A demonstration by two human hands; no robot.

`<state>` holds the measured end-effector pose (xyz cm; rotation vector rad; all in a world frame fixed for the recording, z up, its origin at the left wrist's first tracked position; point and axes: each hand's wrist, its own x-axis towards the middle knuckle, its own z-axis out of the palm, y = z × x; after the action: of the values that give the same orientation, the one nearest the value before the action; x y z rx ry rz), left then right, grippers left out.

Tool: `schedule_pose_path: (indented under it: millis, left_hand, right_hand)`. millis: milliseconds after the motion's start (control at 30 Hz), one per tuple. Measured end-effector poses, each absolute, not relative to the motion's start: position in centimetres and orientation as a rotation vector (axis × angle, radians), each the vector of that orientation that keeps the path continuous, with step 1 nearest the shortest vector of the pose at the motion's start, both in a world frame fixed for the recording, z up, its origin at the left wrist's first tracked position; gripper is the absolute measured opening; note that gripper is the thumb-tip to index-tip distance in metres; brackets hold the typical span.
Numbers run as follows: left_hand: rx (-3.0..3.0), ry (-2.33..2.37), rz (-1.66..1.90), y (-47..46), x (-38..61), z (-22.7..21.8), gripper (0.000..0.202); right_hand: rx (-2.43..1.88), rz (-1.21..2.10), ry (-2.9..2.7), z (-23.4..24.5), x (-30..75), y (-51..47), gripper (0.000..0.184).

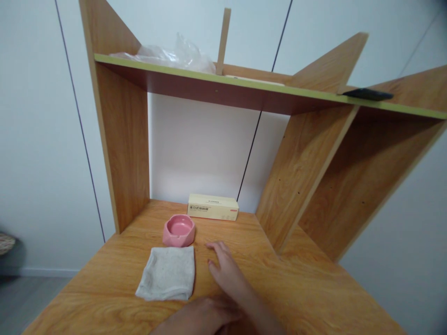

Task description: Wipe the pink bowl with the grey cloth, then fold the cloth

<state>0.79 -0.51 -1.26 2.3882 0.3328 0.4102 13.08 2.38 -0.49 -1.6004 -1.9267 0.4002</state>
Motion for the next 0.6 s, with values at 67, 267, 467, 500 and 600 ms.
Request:
schedule_pose_path:
  millis: [67, 267, 467, 500, 600]
  left_hand:
    - [2.382, 0.288, 0.455, 0.0, 0.9, -1.2, 0.040]
    - [2.423, 0.177, 0.401, 0.7, 1.4, -3.0, 0.049]
    - [2.441, 0.198, 0.397, 1.2, 1.7, -3.7, 0.047]
    - [2.449, 0.202, 0.398, 1.2, 1.8, -3.8, 0.046]
    - [2.499, 0.236, 0.408, 1.2, 2.0, -4.1, 0.041]
  right_hand:
    - [-1.668, 0.379, -1.979, -1.7, 15.0, 2.0, 0.044]
    - [-1.850, 0.352, -2.079, -3.7, 17.9, 1.8, 0.063]
    - [-1.836, 0.255, -2.067, -4.3, 18.0, 1.7, 0.058]
    - [-1.833, 0.239, -2.066, -4.4, 18.0, 1.7, 0.058]
    - [-1.834, 0.227, -2.070, -4.4, 18.0, 1.6, 0.058]
